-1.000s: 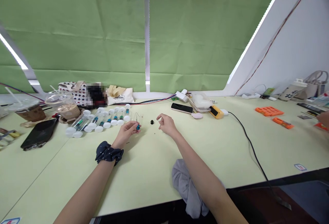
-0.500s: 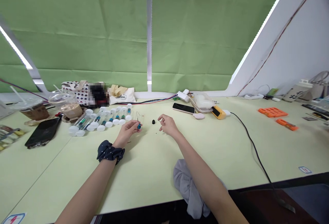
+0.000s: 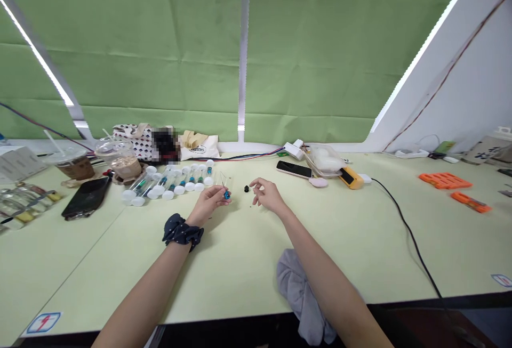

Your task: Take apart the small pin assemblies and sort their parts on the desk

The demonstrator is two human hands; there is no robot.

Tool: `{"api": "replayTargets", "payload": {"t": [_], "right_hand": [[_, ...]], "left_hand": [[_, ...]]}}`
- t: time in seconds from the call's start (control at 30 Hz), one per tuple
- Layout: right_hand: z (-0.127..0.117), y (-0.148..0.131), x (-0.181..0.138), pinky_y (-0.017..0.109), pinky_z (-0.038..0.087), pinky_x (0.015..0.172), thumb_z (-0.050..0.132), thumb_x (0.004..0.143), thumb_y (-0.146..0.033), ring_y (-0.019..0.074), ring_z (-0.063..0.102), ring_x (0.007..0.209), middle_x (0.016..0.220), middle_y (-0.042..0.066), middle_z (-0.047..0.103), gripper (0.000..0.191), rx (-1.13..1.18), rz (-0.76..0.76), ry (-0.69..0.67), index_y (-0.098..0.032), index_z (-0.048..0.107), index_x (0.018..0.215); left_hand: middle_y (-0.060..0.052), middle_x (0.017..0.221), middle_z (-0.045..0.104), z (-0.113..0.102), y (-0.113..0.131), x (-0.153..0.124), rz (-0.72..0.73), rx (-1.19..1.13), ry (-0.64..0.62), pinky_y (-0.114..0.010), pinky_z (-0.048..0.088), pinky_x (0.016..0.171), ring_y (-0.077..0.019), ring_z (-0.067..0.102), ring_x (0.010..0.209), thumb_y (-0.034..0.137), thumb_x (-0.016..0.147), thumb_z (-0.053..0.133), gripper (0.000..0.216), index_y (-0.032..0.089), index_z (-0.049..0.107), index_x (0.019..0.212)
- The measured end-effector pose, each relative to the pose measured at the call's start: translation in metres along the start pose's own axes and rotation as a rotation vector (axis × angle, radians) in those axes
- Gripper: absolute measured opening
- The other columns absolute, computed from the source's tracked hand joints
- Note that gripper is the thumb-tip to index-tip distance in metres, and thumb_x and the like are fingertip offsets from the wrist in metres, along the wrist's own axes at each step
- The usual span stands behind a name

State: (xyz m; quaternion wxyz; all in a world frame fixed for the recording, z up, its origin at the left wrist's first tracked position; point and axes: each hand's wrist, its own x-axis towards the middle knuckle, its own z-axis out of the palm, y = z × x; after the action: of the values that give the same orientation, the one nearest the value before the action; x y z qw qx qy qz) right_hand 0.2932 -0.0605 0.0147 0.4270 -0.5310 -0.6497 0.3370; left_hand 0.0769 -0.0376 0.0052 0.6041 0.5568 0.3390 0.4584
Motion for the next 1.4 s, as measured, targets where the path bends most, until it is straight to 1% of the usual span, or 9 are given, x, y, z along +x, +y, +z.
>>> {"api": "replayTargets", "payload": {"t": [0.13,0.27,0.4,0.5,0.63,0.83,1.0,1.23,1.4], "right_hand": [[0.014,-0.013,-0.005,0.015,0.041,0.042,0.041,0.083,-0.017,0.005,0.059,0.047,0.082,-0.002,0.049,0.019,0.011,-0.153,-0.052,-0.02,0.055,0.096],[0.022,-0.025,-0.011,0.017,0.043,0.049,0.041,0.085,-0.017,0.0034,0.054,0.046,0.086,0.0,0.052,0.019,-0.051,-0.256,-0.057,-0.02,0.056,0.097],[0.022,-0.03,-0.015,0.021,0.045,0.058,0.04,0.087,-0.015,0.0047,0.051,0.049,0.089,0.002,0.055,0.022,-0.161,-0.317,-0.06,-0.02,0.058,0.097],[0.022,-0.032,-0.016,0.023,0.045,0.065,0.042,0.085,-0.011,0.0075,0.052,0.056,0.09,0.003,0.056,0.024,-0.236,-0.347,-0.064,-0.02,0.06,0.097],[0.022,-0.033,-0.016,0.024,0.044,0.069,0.042,0.085,-0.01,0.0105,0.055,0.067,0.09,0.004,0.057,0.025,-0.274,-0.373,-0.065,-0.021,0.061,0.098],[0.022,-0.032,-0.016,0.023,0.043,0.068,0.042,0.086,-0.011,0.0112,0.056,0.07,0.09,0.004,0.056,0.023,-0.286,-0.384,-0.068,-0.02,0.061,0.096],[0.024,-0.032,-0.016,0.024,0.043,0.068,0.043,0.086,-0.012,0.0115,0.055,0.07,0.089,0.004,0.057,0.021,-0.319,-0.367,-0.069,-0.019,0.061,0.093],[0.026,-0.029,-0.014,0.024,0.043,0.067,0.045,0.084,-0.011,0.0111,0.055,0.068,0.084,0.003,0.056,0.017,-0.326,-0.381,-0.061,-0.018,0.06,0.089],[0.025,-0.019,-0.011,0.025,0.044,0.06,0.05,0.082,-0.016,0.0104,0.053,0.062,0.084,0.003,0.052,0.007,-0.272,-0.41,-0.008,-0.018,0.057,0.08]], "left_hand": [[-0.008,0.095,0.065,0.005,0.005,-0.003,-0.029,-0.074,-0.076,-0.031,0.051,0.072,-0.0148,0.063,0.073,0.044,0.072,0.064,0.036,0.015,0.06,0.093],[-0.009,0.1,0.064,0.009,0.007,-0.007,-0.033,-0.12,-0.138,-0.03,0.051,0.074,-0.0148,0.064,0.075,0.041,0.074,0.064,0.033,0.015,0.061,0.094],[-0.007,0.093,0.066,0.011,0.005,-0.008,-0.039,-0.12,-0.14,-0.032,0.051,0.077,-0.0151,0.064,0.075,0.04,0.073,0.065,0.032,0.014,0.061,0.092],[-0.006,0.088,0.067,0.012,0.004,-0.008,-0.036,-0.104,-0.133,-0.034,0.051,0.08,-0.0158,0.064,0.077,0.041,0.072,0.066,0.033,0.014,0.062,0.091],[-0.005,0.086,0.068,0.012,0.005,-0.009,-0.034,-0.09,-0.126,-0.036,0.05,0.084,-0.0176,0.064,0.081,0.04,0.071,0.068,0.033,0.014,0.064,0.089],[-0.006,0.085,0.068,0.012,0.003,-0.009,-0.016,-0.06,-0.071,-0.039,0.05,0.085,-0.0195,0.065,0.08,0.038,0.067,0.071,0.033,0.013,0.067,0.088],[-0.005,0.081,0.069,0.013,0.0,-0.009,-0.012,-0.011,-0.008,-0.04,0.052,0.079,-0.0202,0.066,0.074,0.04,0.064,0.073,0.035,0.014,0.067,0.087],[-0.007,0.079,0.069,0.013,-0.001,-0.008,-0.004,0.039,0.01,-0.04,0.054,0.075,-0.0193,0.065,0.068,0.041,0.061,0.074,0.036,0.012,0.068,0.083],[-0.009,0.083,0.068,0.014,-0.002,-0.008,0.022,0.067,0.008,-0.037,0.055,0.071,-0.0189,0.066,0.067,0.042,0.06,0.074,0.041,0.009,0.067,0.084]]}}
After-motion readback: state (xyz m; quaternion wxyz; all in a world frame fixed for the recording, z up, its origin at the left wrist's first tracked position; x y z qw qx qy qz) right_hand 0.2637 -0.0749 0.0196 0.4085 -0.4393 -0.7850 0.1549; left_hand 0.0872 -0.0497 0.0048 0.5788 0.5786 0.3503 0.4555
